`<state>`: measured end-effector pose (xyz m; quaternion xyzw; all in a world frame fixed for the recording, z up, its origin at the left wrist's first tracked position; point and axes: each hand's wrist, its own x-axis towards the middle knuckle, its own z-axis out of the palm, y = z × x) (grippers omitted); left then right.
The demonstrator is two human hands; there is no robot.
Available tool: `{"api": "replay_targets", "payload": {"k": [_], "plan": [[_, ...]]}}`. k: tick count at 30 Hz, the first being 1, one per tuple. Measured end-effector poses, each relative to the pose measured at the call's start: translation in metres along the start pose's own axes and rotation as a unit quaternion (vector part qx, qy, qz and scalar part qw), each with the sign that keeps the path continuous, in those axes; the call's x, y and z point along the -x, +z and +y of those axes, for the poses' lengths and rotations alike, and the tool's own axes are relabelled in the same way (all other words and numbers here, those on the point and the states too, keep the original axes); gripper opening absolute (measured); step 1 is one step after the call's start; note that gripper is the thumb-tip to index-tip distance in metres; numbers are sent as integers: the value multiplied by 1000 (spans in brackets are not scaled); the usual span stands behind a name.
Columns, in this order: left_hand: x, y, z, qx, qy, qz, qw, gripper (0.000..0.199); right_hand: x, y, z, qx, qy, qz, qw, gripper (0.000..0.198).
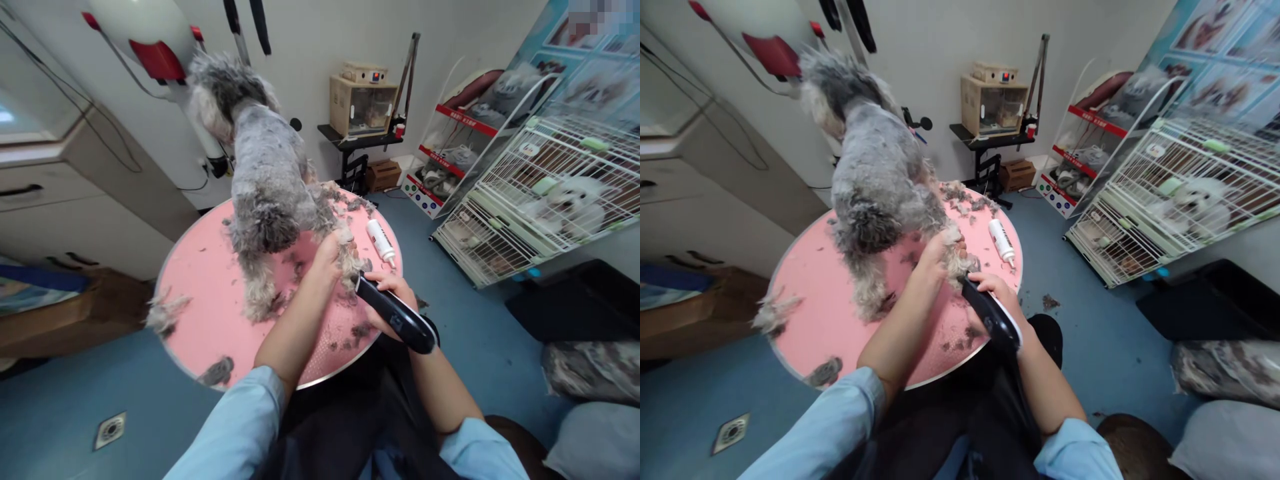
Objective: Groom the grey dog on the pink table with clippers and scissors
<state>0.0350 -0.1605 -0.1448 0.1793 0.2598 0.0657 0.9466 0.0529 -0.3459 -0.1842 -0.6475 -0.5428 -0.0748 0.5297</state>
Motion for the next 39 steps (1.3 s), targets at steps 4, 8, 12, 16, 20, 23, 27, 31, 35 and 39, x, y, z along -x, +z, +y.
{"api": "replay_targets", "payload": {"k": [4,8,12,16,20,23,27,31,35,39], "plan": [[-2,-2,3,-54,36,37,997,31,-22,13,-22,137,77,-61,986,34],[0,-3,8,-26,11,6,1000,29,-26,14,-38,197,130,-59,970,27],[-1,-2,4,-16,-4,16,1000,34,4,10,-22,38,69,91,993,36],[-2,-1,2,-4,-3,-3,1000,34,29,13,-10,-12,11,108,994,40],[2,0,6,-6,10,13,1000,35,33,19,-12,-19,21,141,990,41],[2,0,6,-4,7,20,1000,33,31,24,-11,-24,23,139,990,43],[0,-1,5,37,24,-4,999,32,33,29,-10,1,13,153,988,45],[-2,-3,4,91,50,-31,994,30,35,39,-10,28,2,212,977,44],[-6,-6,2,97,41,-32,994,31,39,53,-1,94,-52,203,973,37],[-7,-6,3,95,39,-50,993,36,42,65,6,88,-65,228,967,43]]}}
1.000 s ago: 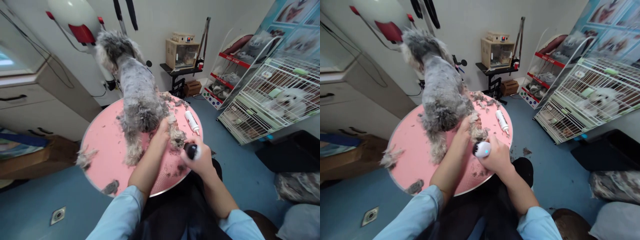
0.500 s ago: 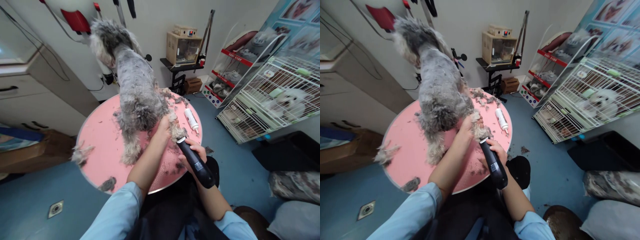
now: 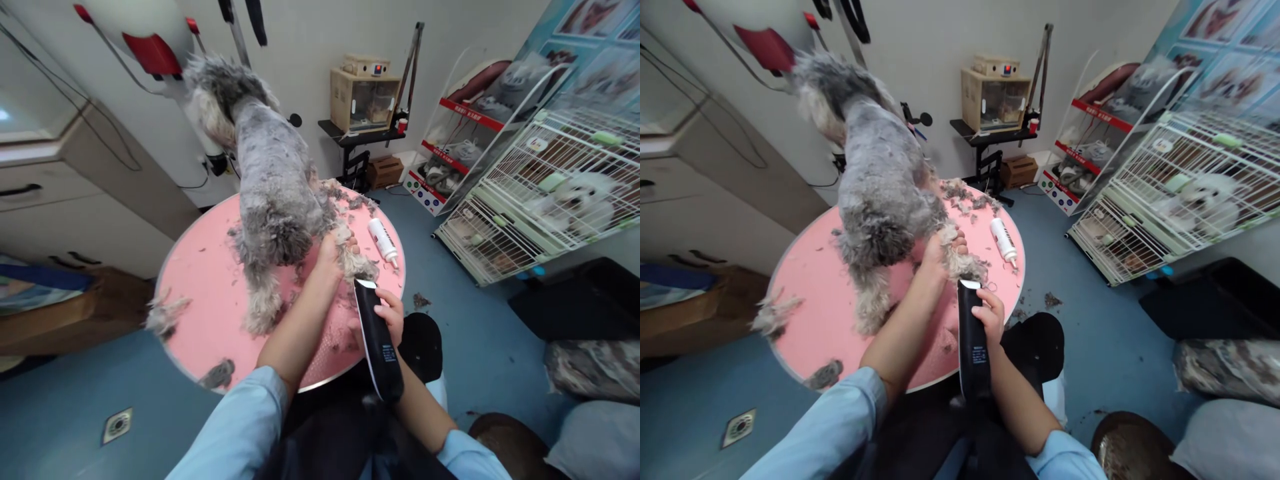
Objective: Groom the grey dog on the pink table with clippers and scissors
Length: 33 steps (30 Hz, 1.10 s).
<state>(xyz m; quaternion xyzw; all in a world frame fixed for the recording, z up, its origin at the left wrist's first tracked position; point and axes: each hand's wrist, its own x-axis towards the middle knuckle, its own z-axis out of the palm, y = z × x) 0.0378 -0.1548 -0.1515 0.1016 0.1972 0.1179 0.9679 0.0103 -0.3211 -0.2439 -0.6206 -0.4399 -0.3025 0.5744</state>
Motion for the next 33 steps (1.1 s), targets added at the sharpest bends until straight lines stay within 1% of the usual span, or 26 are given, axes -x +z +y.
{"api": "replay_targets", "payload": {"k": [2,5,7,8,9,11,13,15,17,18,19,22,23,24,26,27,28,29,30,31,32,33], "plan": [[1,2,0,3,12,5,1000,37,2,3,-2,-1,-2,-9,1000,47],[2,4,1,6,24,14,1000,36,0,3,-6,6,34,-42,999,56],[1,3,1,6,26,14,1000,35,-8,0,-8,8,52,-58,997,59],[1,3,1,2,26,17,1000,34,-14,-2,-8,7,52,-75,996,57],[1,2,2,-5,24,21,999,34,-23,-5,-8,2,54,-103,993,54],[0,0,4,-27,10,28,999,33,-47,-9,-9,-15,64,-180,981,46],[1,1,6,-44,0,29,999,32,-73,-12,-12,-31,94,-258,961,40],[2,3,6,-58,-3,32,998,33,-97,-15,-17,-25,121,-329,936,34],[4,5,6,-67,-3,41,997,34,-113,-17,-22,-11,122,-394,911,27],[4,6,5,-68,-3,46,997,35,-116,-19,-24,-9,116,-414,903,26],[4,7,4,-68,-5,51,996,35,-117,-20,-24,-13,106,-413,904,26],[1,7,0,-60,-16,71,996,37,-110,-24,-22,-35,85,-337,937,31],[0,6,-2,-56,-18,78,995,37,-106,-25,-20,-35,82,-328,941,31],[-1,5,-3,-51,-18,85,995,36,-102,-27,-18,-32,80,-338,937,30],[-4,2,-5,-35,-16,90,995,35,-93,-32,-14,-32,84,-383,919,28],[-4,0,-6,-26,-15,86,996,34,-87,-35,-11,-41,98,-385,917,28],[-5,-1,-7,-17,-16,80,997,34,-81,-38,-9,-55,123,-362,922,28],[-5,-2,-7,-8,-19,72,997,35,-74,-42,-6,-77,159,-315,932,28],[-6,-4,-7,-2,-23,64,998,36,-66,-46,-4,-104,203,-253,940,28],[-6,-5,-7,2,-29,58,998,36,-57,-49,-2,-134,249,-192,940,27],[-5,-5,-7,3,-36,54,998,37,-48,-51,-1,-162,292,-141,932,28],[-5,-6,-7,5,-39,49,998,37,-39,-53,0,-184,324,-105,922,30]]}}
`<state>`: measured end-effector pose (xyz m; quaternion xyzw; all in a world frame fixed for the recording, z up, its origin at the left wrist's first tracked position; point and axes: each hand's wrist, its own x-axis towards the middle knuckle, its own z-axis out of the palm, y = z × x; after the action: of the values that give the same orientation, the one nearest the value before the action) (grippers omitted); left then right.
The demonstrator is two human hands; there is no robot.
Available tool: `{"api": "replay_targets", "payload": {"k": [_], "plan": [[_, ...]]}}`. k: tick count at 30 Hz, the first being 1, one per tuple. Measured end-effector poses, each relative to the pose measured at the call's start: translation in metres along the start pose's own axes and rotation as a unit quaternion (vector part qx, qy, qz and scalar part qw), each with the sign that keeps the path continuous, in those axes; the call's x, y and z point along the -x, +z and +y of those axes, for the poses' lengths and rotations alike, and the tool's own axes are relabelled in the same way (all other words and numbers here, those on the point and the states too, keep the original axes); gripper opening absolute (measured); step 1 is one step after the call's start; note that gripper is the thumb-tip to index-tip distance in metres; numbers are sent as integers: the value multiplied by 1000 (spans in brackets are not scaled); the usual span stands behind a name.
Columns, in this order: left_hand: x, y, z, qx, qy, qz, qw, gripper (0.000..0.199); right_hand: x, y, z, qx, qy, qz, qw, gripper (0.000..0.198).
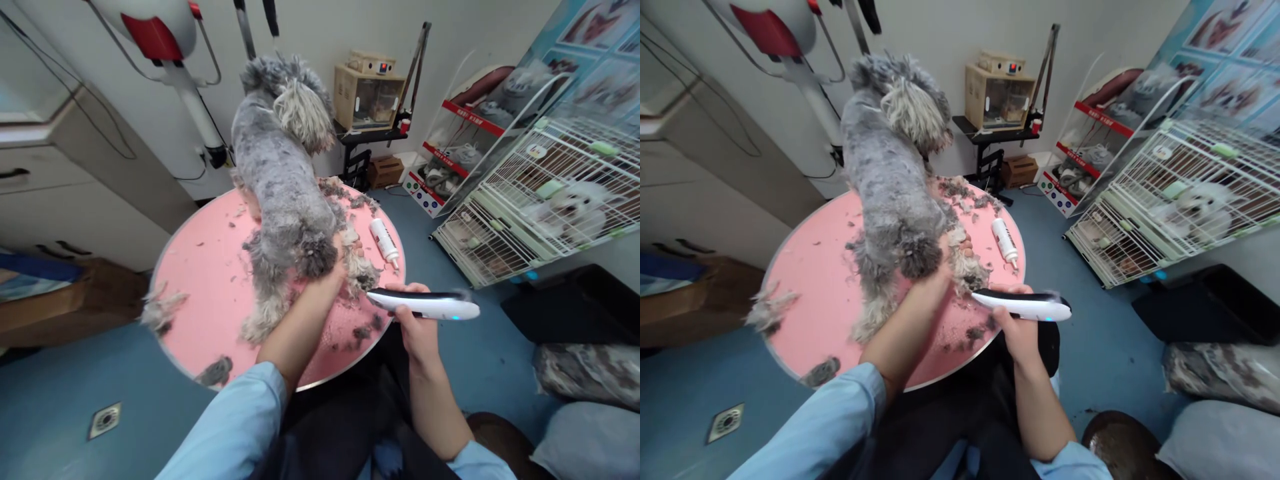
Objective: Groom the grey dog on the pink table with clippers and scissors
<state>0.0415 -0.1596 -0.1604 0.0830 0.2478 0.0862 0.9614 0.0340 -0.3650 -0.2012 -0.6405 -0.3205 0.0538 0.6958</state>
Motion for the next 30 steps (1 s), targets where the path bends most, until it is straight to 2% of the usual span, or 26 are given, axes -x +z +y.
{"api": "replay_targets", "payload": {"k": [1,3,5,8,11,15,19,23,30], "plan": [[0,0,0,3,2,-5,1000,37,6,0,5,-21,12,19,1000,33],[2,1,1,8,13,-14,1000,35,15,2,13,-11,-14,47,999,39],[5,4,2,5,19,-14,1000,35,19,7,16,38,-91,69,993,41],[11,10,3,-3,27,6,1000,36,20,15,20,118,-203,58,970,39],[15,13,3,4,45,17,999,39,20,22,28,142,-246,45,958,39],[15,11,1,8,36,0,999,36,21,27,37,142,-254,51,955,44],[11,7,-1,21,35,-26,999,34,23,27,29,122,-227,48,965,41],[8,6,-2,21,26,-20,999,35,23,29,17,98,-194,93,972,44],[12,12,-1,21,18,0,1000,35,22,39,30,77,-218,97,968,49]]}}
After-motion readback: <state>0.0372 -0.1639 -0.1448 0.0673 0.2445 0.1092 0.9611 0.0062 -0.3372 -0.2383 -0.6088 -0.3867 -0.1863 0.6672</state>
